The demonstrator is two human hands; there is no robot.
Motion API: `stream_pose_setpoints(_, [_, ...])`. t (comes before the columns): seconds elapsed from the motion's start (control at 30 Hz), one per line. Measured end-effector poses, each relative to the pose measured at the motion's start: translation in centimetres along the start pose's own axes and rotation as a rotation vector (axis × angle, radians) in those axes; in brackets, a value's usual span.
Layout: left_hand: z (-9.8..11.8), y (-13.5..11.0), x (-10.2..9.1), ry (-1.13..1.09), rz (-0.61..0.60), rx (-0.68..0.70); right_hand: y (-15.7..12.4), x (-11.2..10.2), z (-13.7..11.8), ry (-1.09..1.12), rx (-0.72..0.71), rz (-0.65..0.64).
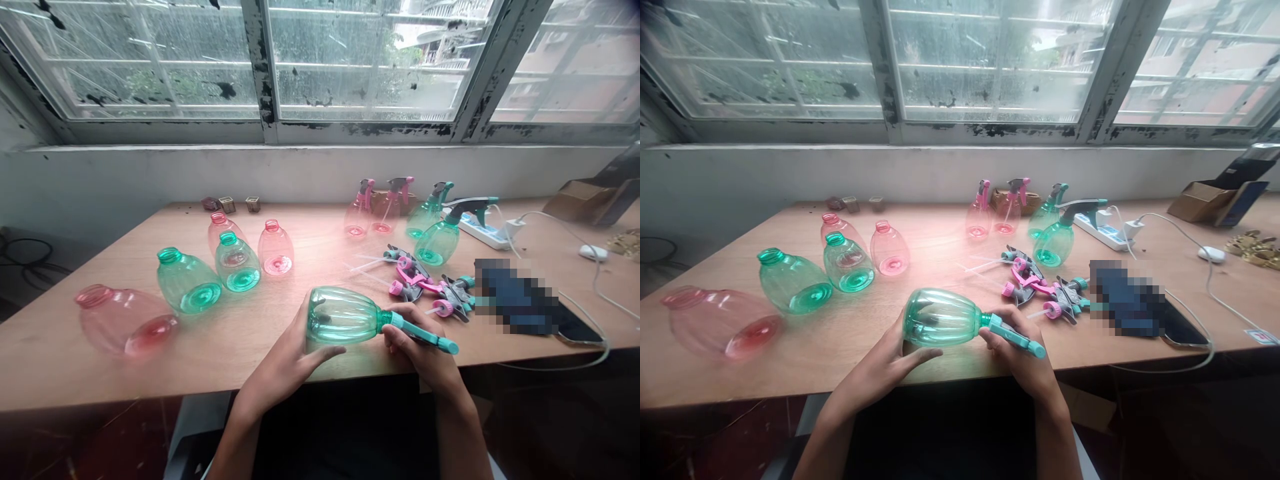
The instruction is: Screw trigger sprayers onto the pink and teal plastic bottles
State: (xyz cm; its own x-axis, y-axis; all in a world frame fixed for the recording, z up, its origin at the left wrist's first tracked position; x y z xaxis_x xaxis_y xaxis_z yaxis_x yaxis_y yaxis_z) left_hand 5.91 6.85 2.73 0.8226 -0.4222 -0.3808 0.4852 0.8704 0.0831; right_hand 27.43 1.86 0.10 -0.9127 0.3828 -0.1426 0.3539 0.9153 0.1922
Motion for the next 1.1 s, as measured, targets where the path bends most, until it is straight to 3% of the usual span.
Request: stream_pose_setpoints(1.1, [0.15, 0.06, 0.16, -0.019, -0.009, 0.016, 0.01, 0.04, 0.43, 0.074, 0.02, -0.026])
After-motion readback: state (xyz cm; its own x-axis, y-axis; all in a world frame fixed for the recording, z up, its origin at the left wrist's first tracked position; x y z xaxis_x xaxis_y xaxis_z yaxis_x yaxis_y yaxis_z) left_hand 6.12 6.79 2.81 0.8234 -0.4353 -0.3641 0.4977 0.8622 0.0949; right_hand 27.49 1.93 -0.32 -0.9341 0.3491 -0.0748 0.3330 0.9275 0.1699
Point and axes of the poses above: each hand's wrist, its own y-axis towards the middle knuckle, its own x-axis out of the palm, z = x × y, the point moved 9 cm from there along y, towards the middle knuckle, and after that the axes turned 5 degrees about z, right-handed, at the moved point
